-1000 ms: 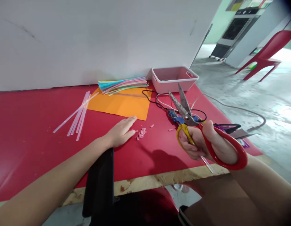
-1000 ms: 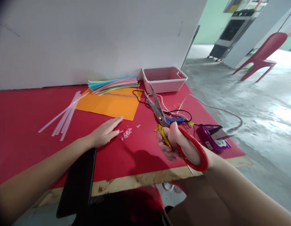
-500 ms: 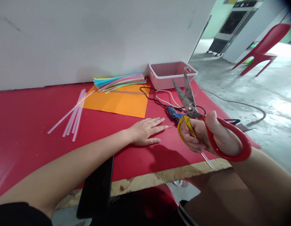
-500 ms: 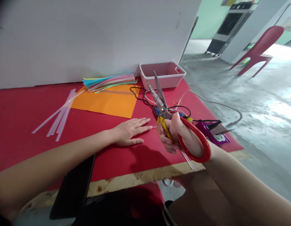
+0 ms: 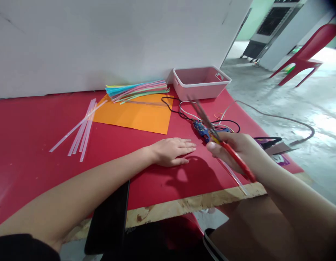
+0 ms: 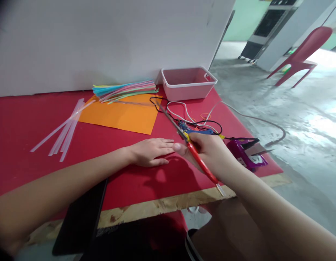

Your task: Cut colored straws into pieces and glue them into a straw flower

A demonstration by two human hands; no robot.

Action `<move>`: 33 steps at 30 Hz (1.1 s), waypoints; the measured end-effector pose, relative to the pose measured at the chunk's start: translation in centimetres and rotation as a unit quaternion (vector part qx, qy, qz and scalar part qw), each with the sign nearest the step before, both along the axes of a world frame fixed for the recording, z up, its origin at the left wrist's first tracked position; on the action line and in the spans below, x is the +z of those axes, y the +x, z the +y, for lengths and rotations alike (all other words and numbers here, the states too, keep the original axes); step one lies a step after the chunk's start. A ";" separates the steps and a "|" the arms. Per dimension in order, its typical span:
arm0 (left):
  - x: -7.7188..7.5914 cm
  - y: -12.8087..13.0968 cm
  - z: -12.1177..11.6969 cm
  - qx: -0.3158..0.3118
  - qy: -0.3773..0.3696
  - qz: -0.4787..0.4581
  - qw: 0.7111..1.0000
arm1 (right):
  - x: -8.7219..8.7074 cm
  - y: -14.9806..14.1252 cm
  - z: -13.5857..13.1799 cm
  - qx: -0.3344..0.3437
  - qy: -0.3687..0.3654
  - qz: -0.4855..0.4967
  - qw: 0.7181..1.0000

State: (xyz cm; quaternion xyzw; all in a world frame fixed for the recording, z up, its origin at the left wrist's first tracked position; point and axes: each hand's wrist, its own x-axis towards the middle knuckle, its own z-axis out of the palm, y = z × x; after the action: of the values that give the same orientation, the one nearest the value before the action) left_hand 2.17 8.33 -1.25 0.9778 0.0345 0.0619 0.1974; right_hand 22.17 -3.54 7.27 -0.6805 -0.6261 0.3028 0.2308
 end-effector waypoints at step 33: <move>1.5 -8.5 -2.3 0.382 -0.086 -0.118 0.912 | -3.2 -1.6 -1.0 0.070 0.101 -0.305 0.944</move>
State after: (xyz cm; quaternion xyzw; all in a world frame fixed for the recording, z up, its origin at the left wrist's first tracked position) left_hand -6.33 5.98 0.26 0.8546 0.3872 0.2442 0.2450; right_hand 20.53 -4.53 4.06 -0.6680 -0.7397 0.0310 0.0747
